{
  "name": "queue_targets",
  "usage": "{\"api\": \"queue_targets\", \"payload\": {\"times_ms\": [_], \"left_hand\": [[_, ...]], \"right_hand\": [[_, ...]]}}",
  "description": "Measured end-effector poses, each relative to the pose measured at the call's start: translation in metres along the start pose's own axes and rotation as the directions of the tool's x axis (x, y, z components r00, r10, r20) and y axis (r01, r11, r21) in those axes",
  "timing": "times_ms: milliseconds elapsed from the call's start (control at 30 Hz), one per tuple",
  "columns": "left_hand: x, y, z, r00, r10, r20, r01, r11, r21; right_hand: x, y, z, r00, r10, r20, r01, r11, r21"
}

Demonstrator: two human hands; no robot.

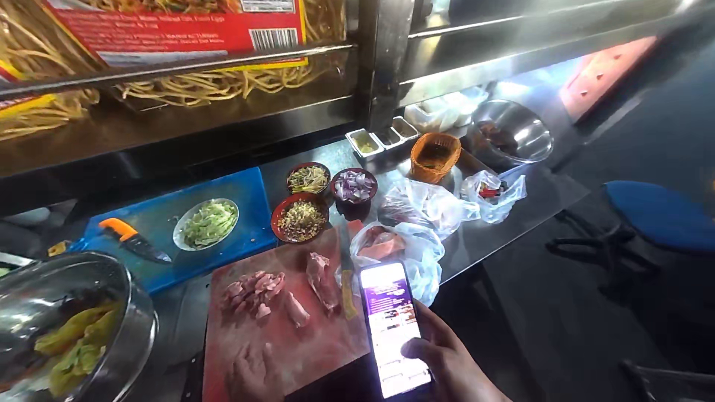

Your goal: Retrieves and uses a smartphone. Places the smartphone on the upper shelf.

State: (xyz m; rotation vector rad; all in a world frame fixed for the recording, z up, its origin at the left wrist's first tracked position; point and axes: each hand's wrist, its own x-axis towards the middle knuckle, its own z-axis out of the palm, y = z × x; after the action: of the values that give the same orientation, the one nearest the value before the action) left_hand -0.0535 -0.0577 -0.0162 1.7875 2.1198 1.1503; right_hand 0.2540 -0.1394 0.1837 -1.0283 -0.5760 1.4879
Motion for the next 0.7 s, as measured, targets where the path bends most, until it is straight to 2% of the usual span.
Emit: {"api": "queue_targets", "payload": {"times_ms": [67,267,400,700], "left_hand": [[-0.001,0.004,0.003,1.000,0.008,0.003,-0.008,0.999,0.043],[-0.004,0.001,0.011,0.999,0.042,0.020,-0.045,0.976,0.212],[-0.002,0.002,0.011,0.999,0.033,0.043,-0.042,0.971,0.236],[-0.001,-0.009,0.015,0.997,0.069,0.024,-0.073,0.948,0.311]], "right_hand": [[0.000,-0.004,0.000,0.998,0.024,-0.052,-0.023,1.000,0.016],[-0.005,-0.013,-0.028,0.999,-0.004,-0.036,0.004,1.000,-0.004],[-0.008,-0.024,-0.051,0.996,0.011,-0.092,-0.007,0.999,0.045],[-0.026,-0.042,-0.104,0.999,-0.020,-0.040,0.020,1.000,0.008]]}}
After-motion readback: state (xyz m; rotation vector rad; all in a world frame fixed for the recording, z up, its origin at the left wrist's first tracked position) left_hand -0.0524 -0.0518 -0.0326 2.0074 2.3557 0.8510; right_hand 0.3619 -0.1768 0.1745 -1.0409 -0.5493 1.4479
